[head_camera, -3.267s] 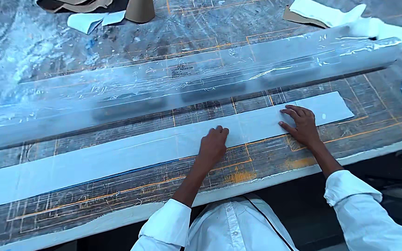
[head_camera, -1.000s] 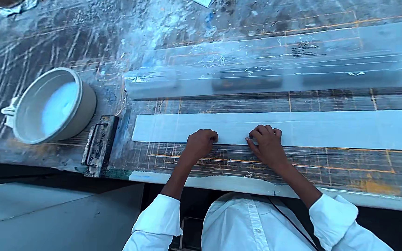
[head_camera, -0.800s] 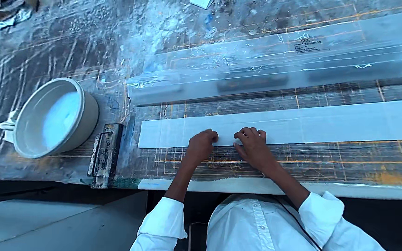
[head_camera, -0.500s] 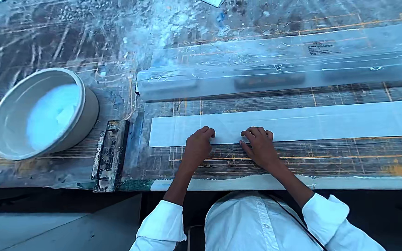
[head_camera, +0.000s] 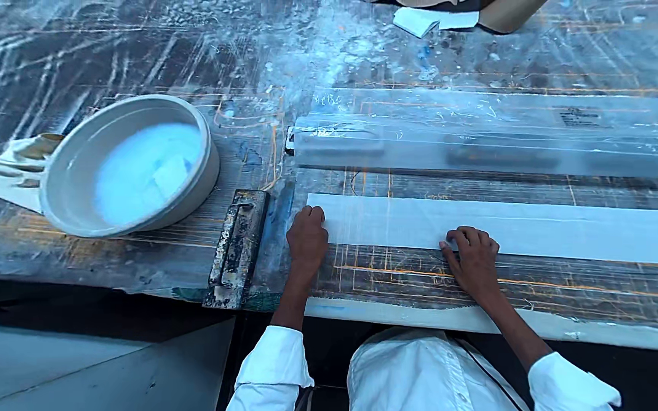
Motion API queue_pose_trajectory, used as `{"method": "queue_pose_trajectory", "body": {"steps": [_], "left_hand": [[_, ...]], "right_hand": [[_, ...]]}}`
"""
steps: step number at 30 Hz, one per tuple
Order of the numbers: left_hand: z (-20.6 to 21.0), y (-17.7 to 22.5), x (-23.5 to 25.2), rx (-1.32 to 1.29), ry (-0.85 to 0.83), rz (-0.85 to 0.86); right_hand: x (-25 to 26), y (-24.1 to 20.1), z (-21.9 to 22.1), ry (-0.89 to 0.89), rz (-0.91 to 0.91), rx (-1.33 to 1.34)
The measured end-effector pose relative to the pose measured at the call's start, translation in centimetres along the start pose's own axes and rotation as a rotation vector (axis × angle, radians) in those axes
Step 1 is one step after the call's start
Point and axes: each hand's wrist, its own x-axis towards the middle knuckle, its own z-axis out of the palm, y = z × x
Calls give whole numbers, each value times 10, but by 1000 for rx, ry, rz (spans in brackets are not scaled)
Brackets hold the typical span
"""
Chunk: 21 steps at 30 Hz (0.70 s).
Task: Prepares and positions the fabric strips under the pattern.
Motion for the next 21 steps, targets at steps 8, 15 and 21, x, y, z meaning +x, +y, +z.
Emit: {"method": "queue_pose_trajectory", "body": {"steps": [8, 15, 21], "left_hand": [[5, 25, 3, -13, 83, 122], [20, 47, 14, -84, 47, 86], [52, 126, -10, -118, -133, 540]], "right_hand": [[-1, -1, 3, 22, 8, -42], [-3, -8, -3, 15, 46, -39], [-8, -7, -8, 110, -5, 30]]}}
